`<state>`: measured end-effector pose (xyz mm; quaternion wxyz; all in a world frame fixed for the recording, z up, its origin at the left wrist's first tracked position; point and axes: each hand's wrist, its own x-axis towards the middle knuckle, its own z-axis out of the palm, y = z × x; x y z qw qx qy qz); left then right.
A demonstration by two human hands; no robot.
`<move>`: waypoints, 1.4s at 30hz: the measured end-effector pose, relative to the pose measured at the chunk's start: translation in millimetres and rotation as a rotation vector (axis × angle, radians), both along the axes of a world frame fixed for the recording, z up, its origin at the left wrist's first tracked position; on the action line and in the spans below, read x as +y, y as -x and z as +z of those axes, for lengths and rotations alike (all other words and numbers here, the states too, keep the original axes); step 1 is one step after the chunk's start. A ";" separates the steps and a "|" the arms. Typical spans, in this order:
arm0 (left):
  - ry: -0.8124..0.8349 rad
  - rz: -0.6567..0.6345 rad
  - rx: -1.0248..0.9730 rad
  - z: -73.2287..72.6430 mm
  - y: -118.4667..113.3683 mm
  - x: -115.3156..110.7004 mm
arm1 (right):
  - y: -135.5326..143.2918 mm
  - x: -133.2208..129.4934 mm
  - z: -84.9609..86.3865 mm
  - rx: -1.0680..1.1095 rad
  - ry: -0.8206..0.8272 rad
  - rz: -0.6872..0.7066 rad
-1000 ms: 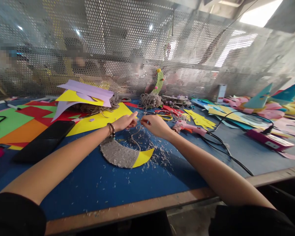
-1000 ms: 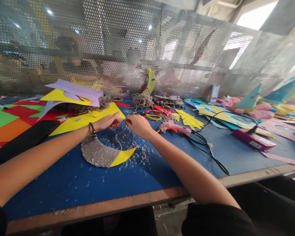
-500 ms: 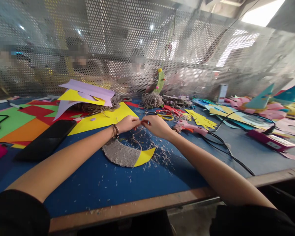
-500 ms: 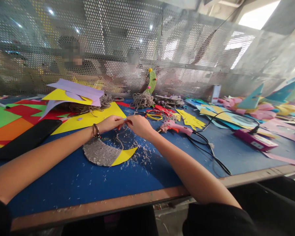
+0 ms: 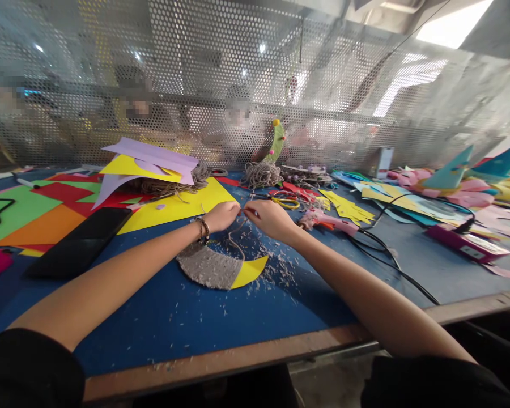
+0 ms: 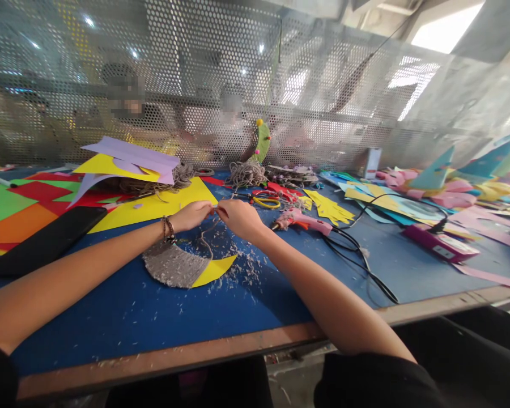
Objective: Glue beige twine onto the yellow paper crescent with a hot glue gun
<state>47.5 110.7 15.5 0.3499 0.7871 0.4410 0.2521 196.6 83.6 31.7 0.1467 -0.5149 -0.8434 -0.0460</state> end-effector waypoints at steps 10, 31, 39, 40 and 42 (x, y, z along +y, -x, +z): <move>-0.120 -0.101 0.058 4.0 1.4 -3.1 | -1.3 0.7 -1.5 -0.069 0.014 -0.022; -0.065 -0.127 -0.094 37.7 22.7 7.0 | -13.4 5.9 9.6 0.110 -0.012 0.055; 0.012 -0.327 0.113 13.7 5.8 -3.0 | -8.6 -8.0 13.3 0.184 -0.006 0.093; 0.018 -0.335 0.116 13.3 5.1 -3.4 | -7.9 -9.2 13.3 0.190 -0.008 0.098; 0.026 -0.331 0.113 13.4 5.8 -3.0 | -6.9 -11.2 13.5 0.211 -0.011 0.113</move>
